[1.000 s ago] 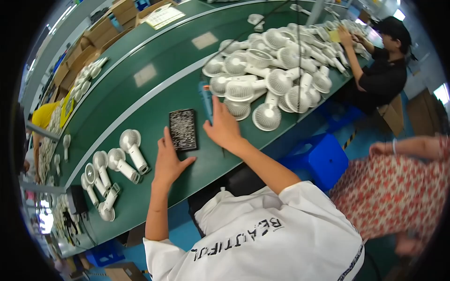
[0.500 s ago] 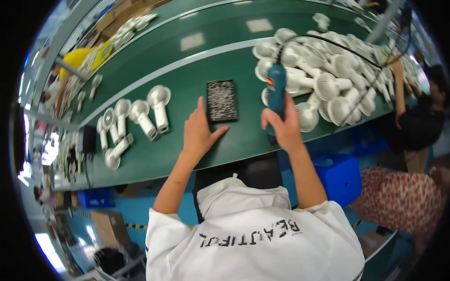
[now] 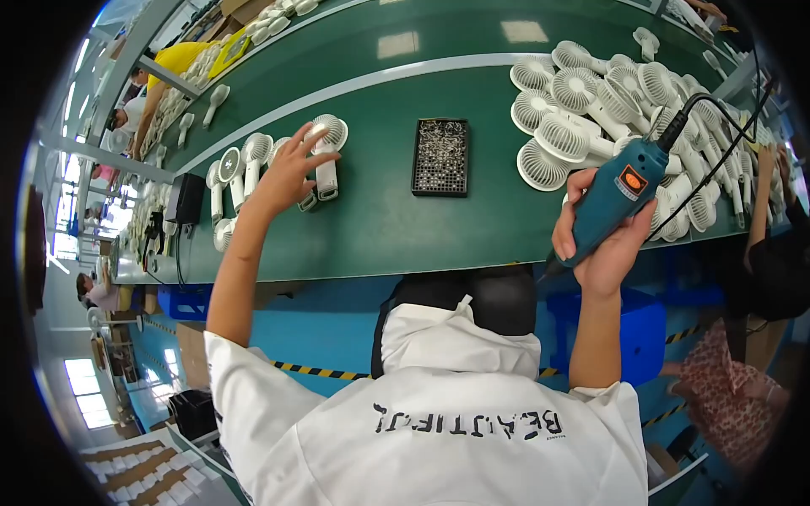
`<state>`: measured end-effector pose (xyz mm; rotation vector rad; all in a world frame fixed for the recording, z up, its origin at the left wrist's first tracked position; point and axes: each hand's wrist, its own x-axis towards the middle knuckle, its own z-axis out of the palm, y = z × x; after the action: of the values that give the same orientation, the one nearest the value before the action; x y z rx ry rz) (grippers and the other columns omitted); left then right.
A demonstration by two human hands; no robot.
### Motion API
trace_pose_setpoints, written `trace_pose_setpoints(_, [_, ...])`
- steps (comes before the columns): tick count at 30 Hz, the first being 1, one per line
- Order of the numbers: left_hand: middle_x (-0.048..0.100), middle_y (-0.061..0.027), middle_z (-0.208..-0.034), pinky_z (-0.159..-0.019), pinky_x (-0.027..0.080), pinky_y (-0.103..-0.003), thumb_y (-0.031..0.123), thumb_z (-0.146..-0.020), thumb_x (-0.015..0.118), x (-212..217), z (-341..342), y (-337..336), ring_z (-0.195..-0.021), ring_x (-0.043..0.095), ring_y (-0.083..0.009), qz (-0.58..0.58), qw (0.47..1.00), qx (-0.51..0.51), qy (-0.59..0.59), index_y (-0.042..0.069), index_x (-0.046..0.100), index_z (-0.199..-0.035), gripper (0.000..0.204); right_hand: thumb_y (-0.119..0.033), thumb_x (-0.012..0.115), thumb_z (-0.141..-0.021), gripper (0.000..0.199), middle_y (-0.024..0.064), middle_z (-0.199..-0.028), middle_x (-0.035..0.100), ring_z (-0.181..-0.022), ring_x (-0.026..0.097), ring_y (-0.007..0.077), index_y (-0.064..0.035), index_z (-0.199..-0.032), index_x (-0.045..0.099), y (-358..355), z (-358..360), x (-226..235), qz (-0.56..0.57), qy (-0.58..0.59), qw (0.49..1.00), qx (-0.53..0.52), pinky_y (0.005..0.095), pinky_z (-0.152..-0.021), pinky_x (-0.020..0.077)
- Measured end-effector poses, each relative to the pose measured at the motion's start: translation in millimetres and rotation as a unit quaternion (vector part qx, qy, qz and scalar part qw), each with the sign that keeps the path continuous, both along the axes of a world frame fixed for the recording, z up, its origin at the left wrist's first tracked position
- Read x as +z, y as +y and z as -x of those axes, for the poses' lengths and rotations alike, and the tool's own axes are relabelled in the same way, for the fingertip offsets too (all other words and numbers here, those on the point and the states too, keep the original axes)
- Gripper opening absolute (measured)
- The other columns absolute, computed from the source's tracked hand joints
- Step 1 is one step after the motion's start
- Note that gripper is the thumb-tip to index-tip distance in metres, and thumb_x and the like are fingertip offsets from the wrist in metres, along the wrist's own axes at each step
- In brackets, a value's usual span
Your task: Assembling small portable fans on a production line using an electric screwdriver.
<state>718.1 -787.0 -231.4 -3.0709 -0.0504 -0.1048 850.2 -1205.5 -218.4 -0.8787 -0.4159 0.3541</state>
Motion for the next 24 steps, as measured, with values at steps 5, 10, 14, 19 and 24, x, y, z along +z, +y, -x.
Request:
trace_pose_setpoints(5, [0.047,-0.0051,-0.143,-0.115,0.029,-0.049,0.008,-0.069,0.077,-8,-29,14,-0.141,0.033,-0.0271,-0.036,0.979,-0.156,0.129,0.014,0.063,-0.116,0.049,-0.071,0.027,-0.093,0.075,0.0092,-0.091,0.046,-0.037,0.044,0.0128,0.0014,-0.100,0.045,13,-3,-6,-0.016,0.006,1.000,0.007,0.0251,-0.031,0.0347])
trace_pose_setpoints(10, [0.058,-0.0133,-0.119,-0.098,0.047,-0.043,0.012,-0.079,0.073,5,-60,25,-0.116,0.054,-0.0365,0.094,0.978,-0.170,-0.079,0.004,0.057,-0.119,0.043,-0.073,0.026,-0.091,0.078,0.0095,-0.091,0.045,-0.037,0.044,0.0139,0.0020,-0.102,0.047,42,-11,-8,-0.011,0.000,1.000,0.022,0.0261,-0.031,0.0349])
trace_pose_setpoints(14, [0.060,-0.0130,-0.105,-0.071,0.052,-0.036,0.015,-0.079,0.076,61,-78,-27,-0.086,0.062,-0.0307,0.172,0.951,-0.131,-0.220,0.006,0.060,-0.119,0.044,-0.074,0.031,-0.090,0.080,0.0104,-0.094,0.044,-0.039,0.046,0.0139,0.0034,-0.104,0.047,54,-26,-2,-0.016,-0.016,1.000,0.009,0.0260,-0.032,0.0355])
trace_pose_setpoints(19, [0.061,-0.0108,-0.080,-0.058,0.050,-0.032,0.021,-0.073,0.082,40,-36,-67,-0.066,0.061,-0.0235,0.267,0.954,0.013,-0.139,0.001,0.064,-0.108,0.044,-0.075,0.044,-0.086,0.081,0.0099,-0.103,0.043,-0.047,0.051,0.0178,0.0023,-0.111,0.050,81,-48,-12,-0.128,-0.172,0.976,0.047,0.0285,-0.039,0.0403])
trace_pose_setpoints(24, [0.059,-0.0109,-0.066,-0.052,0.049,-0.036,0.030,-0.073,0.081,-21,-24,-85,-0.057,0.061,-0.0250,0.322,0.937,0.135,-0.016,-0.001,0.055,-0.115,0.059,-0.075,0.048,-0.083,0.081,0.0082,-0.106,0.043,-0.055,0.056,0.0197,-0.0016,-0.118,0.051,132,-59,-25,-0.148,-0.240,0.957,0.069,0.0333,-0.047,0.0436])
